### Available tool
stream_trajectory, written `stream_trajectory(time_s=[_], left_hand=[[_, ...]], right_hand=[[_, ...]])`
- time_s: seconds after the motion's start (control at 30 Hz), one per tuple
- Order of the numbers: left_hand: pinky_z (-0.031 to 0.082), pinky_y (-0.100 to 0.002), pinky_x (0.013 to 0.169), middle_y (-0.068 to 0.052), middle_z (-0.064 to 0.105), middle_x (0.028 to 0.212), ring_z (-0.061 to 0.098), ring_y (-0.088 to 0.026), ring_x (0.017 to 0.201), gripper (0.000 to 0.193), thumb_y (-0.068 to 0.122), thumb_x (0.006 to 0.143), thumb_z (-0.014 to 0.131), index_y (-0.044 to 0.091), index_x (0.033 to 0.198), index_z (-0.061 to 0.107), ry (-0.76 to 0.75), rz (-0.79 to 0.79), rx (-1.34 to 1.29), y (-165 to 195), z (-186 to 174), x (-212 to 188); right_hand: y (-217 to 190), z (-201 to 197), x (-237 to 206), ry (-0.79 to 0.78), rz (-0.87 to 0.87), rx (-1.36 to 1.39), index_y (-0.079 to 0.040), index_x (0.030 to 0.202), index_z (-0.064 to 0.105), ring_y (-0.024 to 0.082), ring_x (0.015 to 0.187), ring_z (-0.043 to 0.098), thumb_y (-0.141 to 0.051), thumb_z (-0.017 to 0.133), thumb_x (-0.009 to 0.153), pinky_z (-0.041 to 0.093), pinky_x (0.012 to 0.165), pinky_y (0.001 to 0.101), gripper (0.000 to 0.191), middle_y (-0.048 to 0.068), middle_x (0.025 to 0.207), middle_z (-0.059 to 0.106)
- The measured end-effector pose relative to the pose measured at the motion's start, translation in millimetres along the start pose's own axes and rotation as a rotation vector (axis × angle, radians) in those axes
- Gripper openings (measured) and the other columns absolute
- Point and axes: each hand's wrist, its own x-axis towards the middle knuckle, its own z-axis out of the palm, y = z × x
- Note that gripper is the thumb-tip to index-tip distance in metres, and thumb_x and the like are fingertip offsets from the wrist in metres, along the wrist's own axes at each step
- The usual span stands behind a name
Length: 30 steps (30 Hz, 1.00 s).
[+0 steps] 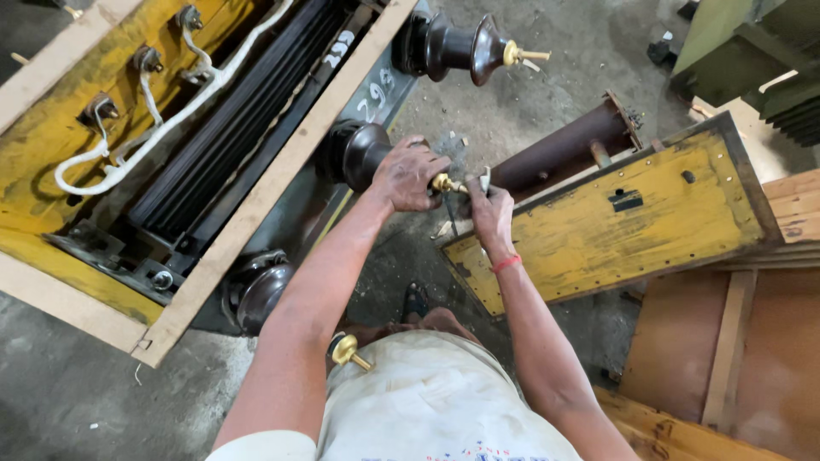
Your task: The person uses a wrench to tighten brass fasteners on several brown insulators mounted on a yellow electrical assembly. The person moves between multiple insulators, applying torque with the wrench and occasionally wiping the fasteners with a cloth.
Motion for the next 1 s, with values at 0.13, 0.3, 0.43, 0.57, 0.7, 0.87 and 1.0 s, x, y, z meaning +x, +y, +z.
stream_trajectory(time_s=[0.13, 0.3, 0.43, 0.57, 0.7, 0.87, 1.0], left_hand=[[0.036, -0.046, 0.113, -0.010, 0.072, 0.094, 0.068, -0.028, 0.101, 0.057, 0.042, 0.062, 0.083, 0.014, 0.110, 0.068, -0.039, -0.038, 0.035, -1.2, 1.9, 0.1], [0.036, -0.045, 0.113, -0.009, 0.073, 0.096, 0.068, -0.028, 0.101, 0.057, 0.040, 0.064, 0.082, 0.013, 0.112, 0.067, -0.013, -0.003, 0.015, -1.9, 3.2, -0.1], [0.037, -0.044, 0.113, -0.010, 0.073, 0.094, 0.068, -0.028, 0.102, 0.057, 0.038, 0.063, 0.081, 0.014, 0.113, 0.067, -0.017, -0.023, 0.049, -1.8, 2.7, -1.1], [0.037, -0.047, 0.111, -0.010, 0.073, 0.093, 0.068, -0.029, 0.099, 0.053, 0.038, 0.065, 0.081, 0.012, 0.109, 0.066, 0.017, 0.017, -0.010, -2.6, 1.4, -2.4], [0.039, -0.044, 0.113, -0.009, 0.073, 0.093, 0.068, -0.028, 0.100, 0.047, 0.033, 0.066, 0.078, 0.015, 0.108, 0.066, 0.020, 0.001, 0.031, -2.2, 1.6, -2.7], [0.038, -0.046, 0.111, -0.011, 0.072, 0.088, 0.068, -0.029, 0.096, 0.048, 0.037, 0.066, 0.080, 0.013, 0.105, 0.066, 0.011, 0.002, 0.015, -0.2, 1.7, -0.7], [0.038, -0.046, 0.112, -0.009, 0.072, 0.087, 0.069, -0.028, 0.095, 0.044, 0.034, 0.067, 0.078, 0.013, 0.104, 0.065, -0.020, -0.015, 0.007, 0.0, -0.5, 0.2]], right_hand=[[-0.7, 3.0, -0.7, 0.038, -0.218, 0.082, -0.001, 0.108, 0.075, 0.008, 0.071, 0.063, -0.023, 0.078, 0.091, 0.054, 0.064, 0.0289, 0.028, 0.005, 0.081, 0.074], [1.3, 7.1, 0.3, 0.020, 0.023, 0.020, 0.003, 0.091, 0.077, 0.011, 0.063, 0.063, -0.030, 0.075, 0.097, 0.052, 0.062, 0.0310, 0.034, 0.008, 0.071, 0.071], [4.1, 9.1, 2.0, 0.104, -0.508, 0.013, 0.007, 0.103, 0.070, 0.008, 0.076, 0.067, -0.023, 0.082, 0.088, 0.054, 0.066, 0.0303, 0.036, 0.008, 0.085, 0.073], [4.5, 10.1, 2.6, 0.029, 0.026, 0.107, 0.002, 0.082, 0.075, 0.008, 0.061, 0.057, -0.035, 0.073, 0.096, 0.048, 0.057, 0.0316, 0.039, 0.005, 0.066, 0.067], [2.6, 9.4, 1.8, 0.044, -0.294, 0.022, 0.003, 0.094, 0.073, 0.007, 0.067, 0.058, -0.029, 0.075, 0.095, 0.051, 0.062, 0.0302, 0.031, 0.005, 0.072, 0.068], [-0.4, 8.2, 1.3, 0.043, 0.040, 0.061, 0.002, 0.091, 0.075, 0.009, 0.061, 0.059, -0.036, 0.075, 0.096, 0.049, 0.058, 0.0310, 0.039, 0.004, 0.069, 0.068], [-2.0, 8.8, 1.4, 0.030, -0.077, 0.066, 0.000, 0.099, 0.076, 0.008, 0.064, 0.062, -0.027, 0.077, 0.089, 0.051, 0.059, 0.0299, 0.029, 0.004, 0.072, 0.071]])
